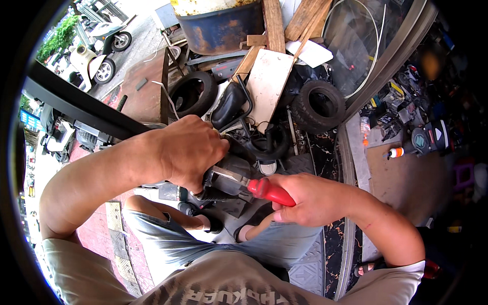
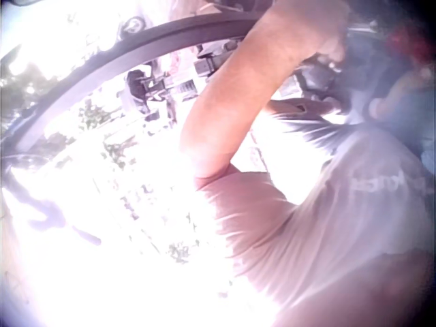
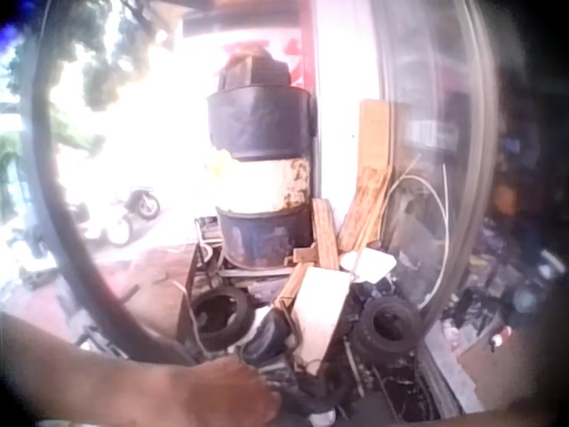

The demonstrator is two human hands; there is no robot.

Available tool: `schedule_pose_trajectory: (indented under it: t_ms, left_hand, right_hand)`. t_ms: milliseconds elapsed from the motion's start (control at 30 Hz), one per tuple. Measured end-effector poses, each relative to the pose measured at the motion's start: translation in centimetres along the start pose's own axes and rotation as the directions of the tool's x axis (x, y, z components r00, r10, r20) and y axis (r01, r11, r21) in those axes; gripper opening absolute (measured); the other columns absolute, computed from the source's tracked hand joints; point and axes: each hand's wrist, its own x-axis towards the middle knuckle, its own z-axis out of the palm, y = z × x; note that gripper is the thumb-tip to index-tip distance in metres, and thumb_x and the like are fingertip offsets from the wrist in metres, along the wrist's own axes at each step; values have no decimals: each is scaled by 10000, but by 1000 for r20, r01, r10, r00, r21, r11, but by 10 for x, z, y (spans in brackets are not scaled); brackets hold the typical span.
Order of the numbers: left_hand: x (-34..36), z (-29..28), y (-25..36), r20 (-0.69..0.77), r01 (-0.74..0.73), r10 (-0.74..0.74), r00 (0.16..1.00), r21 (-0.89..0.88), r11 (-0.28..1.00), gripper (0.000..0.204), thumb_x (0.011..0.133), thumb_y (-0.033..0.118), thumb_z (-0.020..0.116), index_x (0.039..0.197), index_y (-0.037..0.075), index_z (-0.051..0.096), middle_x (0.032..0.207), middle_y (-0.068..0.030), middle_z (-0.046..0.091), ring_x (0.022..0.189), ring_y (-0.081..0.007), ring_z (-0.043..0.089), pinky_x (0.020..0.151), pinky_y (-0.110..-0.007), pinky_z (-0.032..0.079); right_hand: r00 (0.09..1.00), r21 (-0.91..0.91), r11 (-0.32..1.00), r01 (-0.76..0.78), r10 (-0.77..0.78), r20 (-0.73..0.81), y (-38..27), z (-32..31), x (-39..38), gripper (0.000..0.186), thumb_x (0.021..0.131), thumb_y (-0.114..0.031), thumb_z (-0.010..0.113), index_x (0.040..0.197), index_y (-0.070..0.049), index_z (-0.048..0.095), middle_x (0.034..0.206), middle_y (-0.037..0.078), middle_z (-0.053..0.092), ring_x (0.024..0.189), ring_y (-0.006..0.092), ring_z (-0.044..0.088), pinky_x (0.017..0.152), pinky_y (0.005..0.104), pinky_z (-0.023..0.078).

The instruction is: The person sits on the floor and uses red pliers to cut and remove zip ties securing wires on a scooter. They then use their hands to pull the wires and zip ties away from the scooter's frame.

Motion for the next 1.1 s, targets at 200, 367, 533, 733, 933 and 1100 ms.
schedule_pose_trajectory:
  t_ms: [200, 367, 533, 733, 933, 1100]
  left_hand:
    - [-5, 2, 0, -77, -30, 29, 997, -19, 999, 520, 649, 343, 967, 1032, 22, 824, 984, -158, 850, 1027, -395, 833, 873, -481, 644]
    - [-5, 1, 0, -78, -23, 20, 997, -33, 999, 501, 650, 335, 961, 1022, 27, 828, 987, -150, 851, 1030, -390, 833, 875, -481, 643]
    - [-3, 0, 1, -37, -10, 10, 999, -8, 1000, 533, 665, 350, 962, 1064, 24, 828, 1012, -152, 855, 1057, -379, 833, 894, -482, 641]
    - [-11, -2, 6, -52, 19, -12, 999, 128, 992, 657, 770, 496, 953, 1195, 26, 783, 1126, -110, 817, 1148, -331, 776, 953, -449, 602]
    - [-39, 16, 37, -221, 220, -132, 966, 444, 868, 770, 913, 710, 856, 1284, 46, 739, 1118, -35, 696, 1146, -222, 653, 959, -392, 512]
    - [-33, 18, 28, -211, 181, -119, 970, 308, 934, 704, 907, 599, 910, 1297, 31, 767, 1176, -80, 778, 1194, -267, 728, 990, -398, 579]
  right_hand:
    - [995, -58, 996, 73, -77, -70, 6, 7, 2, 764, 1020, -179, 847, 1688, -18, 511, 1160, 122, 815, 1063, 259, 801, 976, 400, 619]
    - [993, -36, 998, 52, -55, -108, 9, 13, 1, 767, 1025, -175, 849, 1692, -16, 507, 1186, 124, 806, 1091, 241, 787, 985, 389, 609]
    - [996, 10, 1000, 24, -23, -92, 6, 16, -2, 750, 1033, -211, 859, 1673, -16, 522, 1143, 98, 783, 1056, 212, 763, 962, 373, 601]
    - [1000, 96, 995, -17, 18, -14, 11, 11, 11, 680, 992, -345, 925, 1494, 7, 630, 1094, 62, 761, 982, 167, 728, 891, 346, 587]
    - [994, 221, 969, -112, 108, 34, 10, 12, 12, 544, 956, -330, 948, 1299, 5, 691, 953, 22, 719, 896, 151, 690, 841, 332, 565]
    - [997, 45, 996, -80, 80, 1, -6, 14, 6, 422, 913, -221, 900, 1218, -9, 697, 926, 21, 699, 843, 157, 654, 807, 342, 549]
